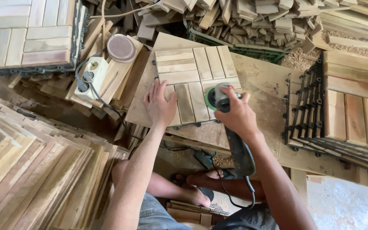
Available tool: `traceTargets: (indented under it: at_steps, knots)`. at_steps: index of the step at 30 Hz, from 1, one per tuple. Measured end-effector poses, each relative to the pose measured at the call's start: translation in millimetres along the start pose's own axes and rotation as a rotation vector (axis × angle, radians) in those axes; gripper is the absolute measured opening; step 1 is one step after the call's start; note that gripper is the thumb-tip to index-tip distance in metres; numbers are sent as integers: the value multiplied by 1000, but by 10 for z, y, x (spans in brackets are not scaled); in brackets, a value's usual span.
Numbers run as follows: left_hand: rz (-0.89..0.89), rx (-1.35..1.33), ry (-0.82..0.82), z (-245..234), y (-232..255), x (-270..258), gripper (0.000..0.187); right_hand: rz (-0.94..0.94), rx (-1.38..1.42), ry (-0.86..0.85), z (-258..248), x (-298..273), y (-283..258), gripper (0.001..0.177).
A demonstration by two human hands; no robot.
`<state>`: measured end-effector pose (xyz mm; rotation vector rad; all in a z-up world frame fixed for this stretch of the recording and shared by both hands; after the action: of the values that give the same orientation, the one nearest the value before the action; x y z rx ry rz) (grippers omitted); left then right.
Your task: The person uses a handheld electric sander to smooth the surface of a wooden tile composed of smaller rectangular pieces. The person holds the tile steady with one hand while moving the sander across the surface with the other.
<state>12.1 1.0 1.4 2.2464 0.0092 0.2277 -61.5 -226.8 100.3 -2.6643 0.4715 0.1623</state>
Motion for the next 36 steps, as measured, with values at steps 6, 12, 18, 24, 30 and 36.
traceTargets:
  at_steps: [6,12,18,24,30,36]
  knots:
    - [-18,-24,-46,-75,60,-16,56,-5,-7,-1,-56,10,-32,74]
    - [7,44,19,34,-43,16,55,72,-3,71,-299,199,425,77]
    - [8,41,35,84,-90,34,57,115,34,115,-434,283,574,74]
    - [-20,24,-9,-37,33,-9,57,7,33,57,-106,277,160,75]
    - [-55,-14,-63,-130,122,-35,56,-47,-3,4,-68,179,-274,75]
    - [-40,-16,-55,-70,62,0,57,-12,0,36,-130,487,165,77]
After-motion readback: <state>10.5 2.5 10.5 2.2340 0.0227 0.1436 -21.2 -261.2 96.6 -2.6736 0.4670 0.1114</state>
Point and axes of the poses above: each hand's wrist, its own x-axis towards the middle knuckle, its own z-axis out of the palm, y = z × x, the point moved 1 cm from there along x, towards the middle knuckle, and after that the axes turned 1 degree about z, right-handed, at the moved point
